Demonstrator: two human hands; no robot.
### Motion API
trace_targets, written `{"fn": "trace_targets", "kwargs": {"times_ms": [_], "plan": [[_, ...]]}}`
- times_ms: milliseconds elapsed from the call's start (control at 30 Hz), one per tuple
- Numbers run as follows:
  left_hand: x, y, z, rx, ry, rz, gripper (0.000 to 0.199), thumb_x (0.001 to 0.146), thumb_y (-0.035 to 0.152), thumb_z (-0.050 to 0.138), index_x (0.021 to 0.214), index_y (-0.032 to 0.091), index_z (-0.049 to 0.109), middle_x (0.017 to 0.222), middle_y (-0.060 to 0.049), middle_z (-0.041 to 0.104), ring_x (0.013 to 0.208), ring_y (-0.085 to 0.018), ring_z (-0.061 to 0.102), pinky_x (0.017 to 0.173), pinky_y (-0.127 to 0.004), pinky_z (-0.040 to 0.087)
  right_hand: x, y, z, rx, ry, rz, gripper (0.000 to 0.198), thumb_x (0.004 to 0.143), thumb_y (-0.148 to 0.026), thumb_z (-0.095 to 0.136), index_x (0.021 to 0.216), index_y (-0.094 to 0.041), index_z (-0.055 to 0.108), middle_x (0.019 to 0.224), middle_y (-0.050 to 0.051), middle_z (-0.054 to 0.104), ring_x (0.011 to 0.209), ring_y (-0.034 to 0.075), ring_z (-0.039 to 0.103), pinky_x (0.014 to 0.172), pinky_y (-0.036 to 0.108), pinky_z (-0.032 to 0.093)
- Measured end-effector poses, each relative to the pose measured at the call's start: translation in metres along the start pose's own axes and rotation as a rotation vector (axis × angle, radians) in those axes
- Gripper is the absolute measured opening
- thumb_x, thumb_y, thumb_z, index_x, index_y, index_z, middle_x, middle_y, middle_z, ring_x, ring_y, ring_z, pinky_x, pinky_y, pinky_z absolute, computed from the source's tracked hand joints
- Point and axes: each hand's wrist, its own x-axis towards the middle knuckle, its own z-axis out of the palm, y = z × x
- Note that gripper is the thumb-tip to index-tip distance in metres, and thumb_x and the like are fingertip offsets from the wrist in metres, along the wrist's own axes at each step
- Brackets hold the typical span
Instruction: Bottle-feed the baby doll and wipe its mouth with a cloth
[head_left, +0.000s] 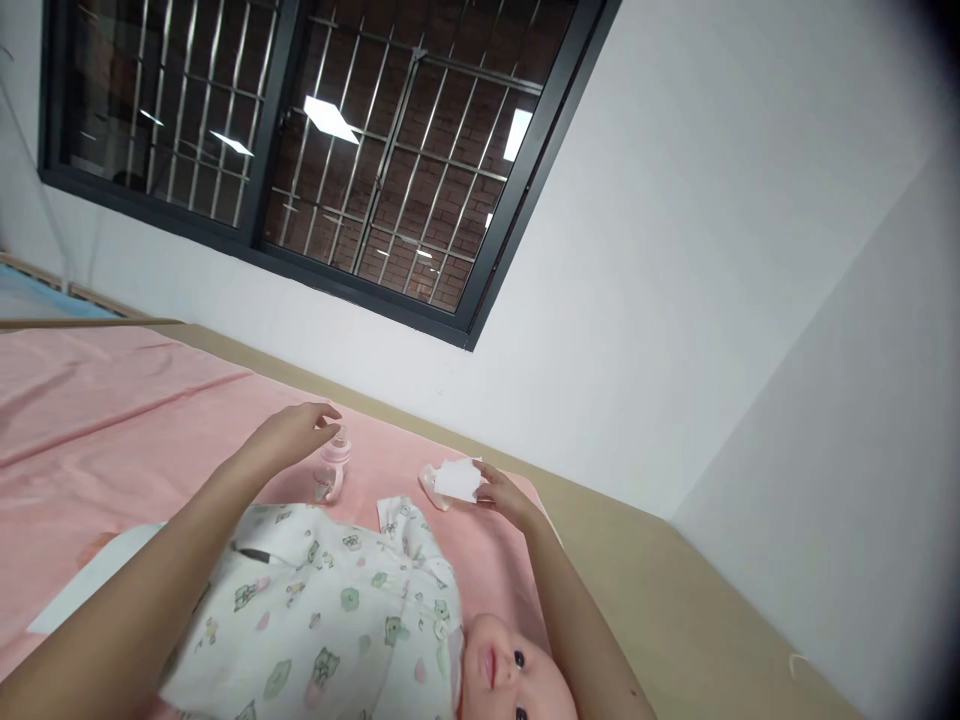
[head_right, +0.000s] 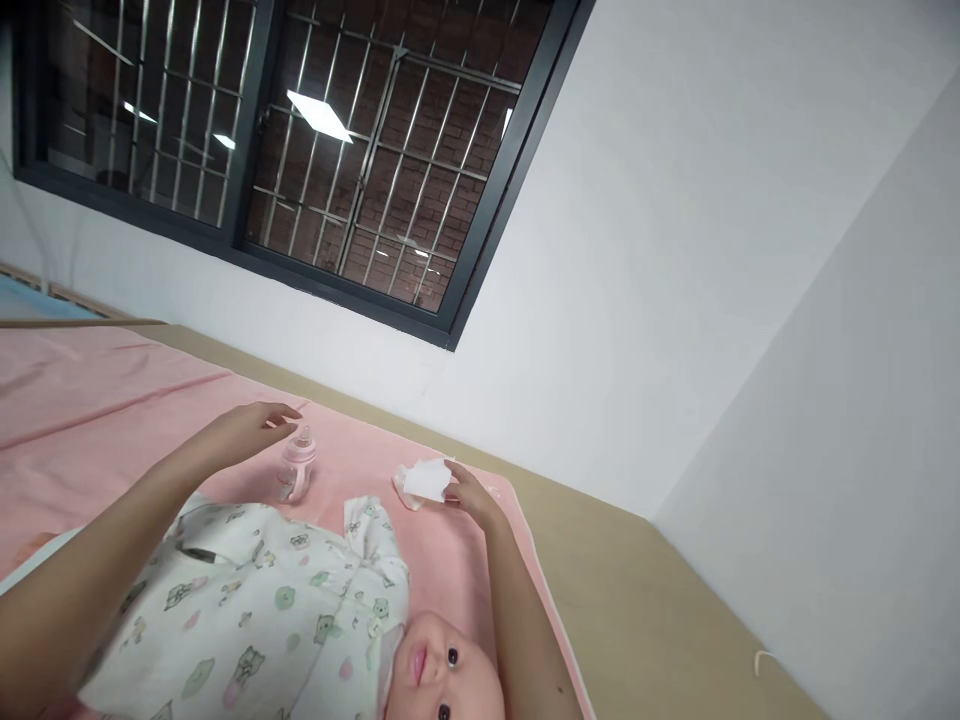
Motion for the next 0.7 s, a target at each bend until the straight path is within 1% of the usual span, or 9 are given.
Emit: {"fn": "trace_targets", "kwargs": {"times_ms": [67,167,267,367,467,533,600,667,700], "plan": [[0.0,0.0,0.001,0.009,-0.014,-0.003,0.049,0.081,0.042,0.043,0.12,0.022,0.063,0.122,-0.007,0.067,0.108,-0.025,0.064,0.086,-0.033,0.048,-0.003,0.005,-0.004,0.007,0.016,0.003,0.064,0.061,-0.014,0.065,0.123,-0.025,0.058,0.145,0.009,0.046,0.104,0.022,0.064,0.087,0.035,0.054],[-0.001,0.002,0.002,0.008,-0.03,0.001,0.05,0.081,0.042,0.042,0.122,0.021,0.062,0.122,-0.007,0.067,0.108,-0.025,0.063,0.087,-0.033,0.047,-0.011,0.013,-0.015,0.02,0.115,-0.013,0.062,0.064,-0.018,0.069,0.124,-0.023,0.057,0.15,0.013,0.038,0.113,0.023,0.061,0.092,0.035,0.052],[-0.004,0.006,0.001,-0.001,-0.039,0.007,0.051,0.081,0.043,0.042,0.123,0.021,0.062,0.121,-0.006,0.068,0.108,-0.025,0.064,0.087,-0.033,0.047,-0.023,0.017,-0.027,0.022,0.177,-0.061,0.054,0.065,-0.022,0.07,0.118,-0.021,0.061,0.143,0.014,0.046,0.114,0.024,0.06,0.094,0.036,0.052],[-0.006,0.01,-0.001,-0.011,-0.066,0.013,0.05,0.082,0.044,0.042,0.123,0.022,0.061,0.123,-0.006,0.067,0.111,-0.026,0.062,0.087,-0.033,0.046,-0.038,0.019,-0.038,0.009,0.253,-0.119,0.042,0.064,-0.026,0.068,0.105,-0.019,0.066,0.13,0.012,0.057,0.101,0.022,0.065,0.092,0.037,0.052],[-0.007,0.011,-0.003,-0.024,-0.083,0.014,0.051,0.083,0.045,0.042,0.125,0.022,0.06,0.124,-0.007,0.066,0.112,-0.027,0.061,0.09,-0.034,0.045,-0.057,0.027,-0.048,-0.006,0.417,-0.181,0.034,0.063,-0.031,0.061,0.093,-0.017,0.067,0.112,0.011,0.066,0.09,0.021,0.066,0.087,0.037,0.052],[-0.005,0.008,-0.004,-0.029,-0.089,-0.006,0.052,0.084,0.044,0.043,0.129,0.021,0.056,0.127,-0.007,0.064,0.113,-0.027,0.06,0.092,-0.035,0.045,-0.07,0.039,-0.053,-0.063,0.562,-0.211,0.032,0.062,-0.035,0.056,0.085,-0.016,0.067,0.099,0.01,0.069,0.089,0.022,0.066,0.086,0.037,0.051],[-0.002,0.004,-0.003,-0.025,-0.096,-0.031,0.057,0.084,0.043,0.044,0.136,0.021,0.048,0.13,-0.008,0.062,0.115,-0.028,0.059,0.093,-0.036,0.044,-0.084,0.057,-0.056,-0.131,0.698,-0.218,0.032,0.06,-0.038,0.054,0.08,-0.017,0.067,0.094,0.01,0.07,0.095,0.025,0.064,0.088,0.038,0.048],[0.002,-0.001,0.0,0.006,-0.128,-0.045,0.064,0.084,0.045,0.045,0.142,0.018,0.04,0.131,-0.011,0.061,0.115,-0.029,0.059,0.094,-0.037,0.044,-0.096,0.078,-0.054,-0.172,0.814,-0.2,0.033,0.06,-0.041,0.053,0.081,-0.018,0.066,0.095,0.009,0.07,0.096,0.027,0.062,0.09,0.039,0.046],[0.004,-0.004,0.003,0.028,-0.153,-0.048,0.066,0.084,0.046,0.046,0.142,0.017,0.039,0.13,-0.013,0.061,0.115,-0.03,0.059,0.094,-0.038,0.044,-0.1,0.089,-0.052,-0.176,0.857,-0.184,0.035,0.061,-0.043,0.052,0.083,-0.018,0.065,0.095,0.009,0.07,0.095,0.027,0.062,0.089,0.039,0.046]]}}
